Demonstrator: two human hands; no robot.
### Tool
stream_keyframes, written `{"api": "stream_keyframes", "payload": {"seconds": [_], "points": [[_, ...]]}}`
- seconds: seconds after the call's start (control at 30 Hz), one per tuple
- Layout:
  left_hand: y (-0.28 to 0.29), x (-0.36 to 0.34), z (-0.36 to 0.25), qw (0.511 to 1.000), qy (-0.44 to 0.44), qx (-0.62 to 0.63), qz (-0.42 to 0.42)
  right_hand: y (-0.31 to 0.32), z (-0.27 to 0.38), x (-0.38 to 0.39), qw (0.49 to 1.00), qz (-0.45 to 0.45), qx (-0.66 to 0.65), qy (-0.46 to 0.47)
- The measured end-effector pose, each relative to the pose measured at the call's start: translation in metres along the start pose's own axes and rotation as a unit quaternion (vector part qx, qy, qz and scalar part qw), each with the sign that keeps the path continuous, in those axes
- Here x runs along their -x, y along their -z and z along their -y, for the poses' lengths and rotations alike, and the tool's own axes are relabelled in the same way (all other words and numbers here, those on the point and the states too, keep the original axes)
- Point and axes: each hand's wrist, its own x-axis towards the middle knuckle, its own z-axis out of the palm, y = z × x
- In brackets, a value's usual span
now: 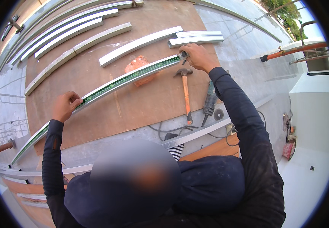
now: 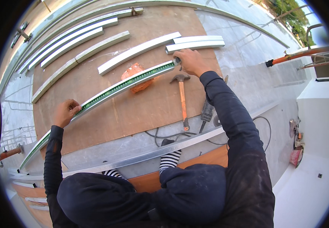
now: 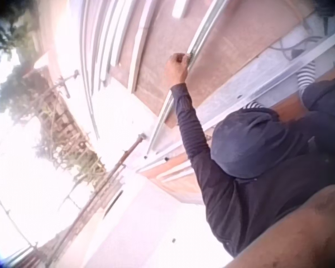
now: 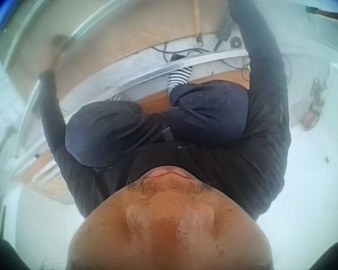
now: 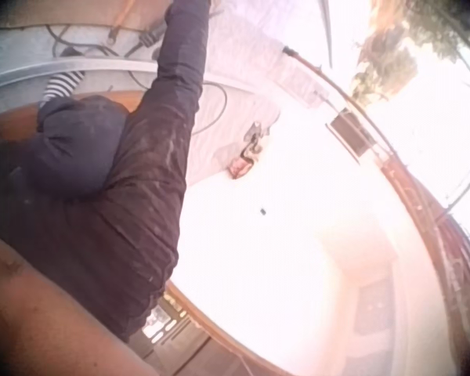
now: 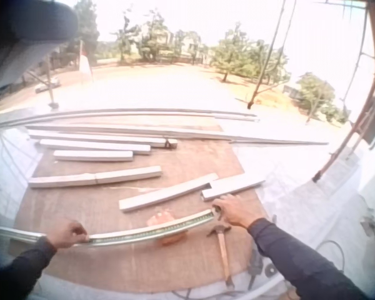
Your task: The person shapes metal profiles using a hammer, measures them with a tape measure, and joins the sections together on a wooden workspace.
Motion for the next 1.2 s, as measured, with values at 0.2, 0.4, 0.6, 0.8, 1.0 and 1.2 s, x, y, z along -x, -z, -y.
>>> {"api": "stream_keyframes", "payload": {"seconds": [0.2,0.4,0.6,0.8,1.0,1.2], "points": [[-0.009,-0.002,0.016,0.999,0.012,0.03,0.01,-0.003,0.001,-0.006,1.0,0.001,0.002,0.006],[-0.012,-0.004,0.014,0.999,0.036,0.035,0.019,-0.002,-0.001,-0.002,1.0,-0.013,-0.005,-0.005],[-0.014,-0.002,0.013,0.999,0.023,0.024,0.01,-0.004,-0.005,-0.005,1.0,-0.009,-0.015,0.0],[-0.016,0.004,0.013,1.0,0.0,-0.006,-0.006,0.01,0.008,-0.005,0.999,0.005,-0.023,-0.033],[-0.016,0.001,0.037,0.998,0.01,0.053,-0.017,0.032,0.011,-0.014,0.999,-0.055,-0.002,0.001],[0.008,0.007,0.021,0.996,-0.025,0.085,-0.018,0.045,0.065,-0.032,0.993,-0.045,-0.078,0.076]]}}
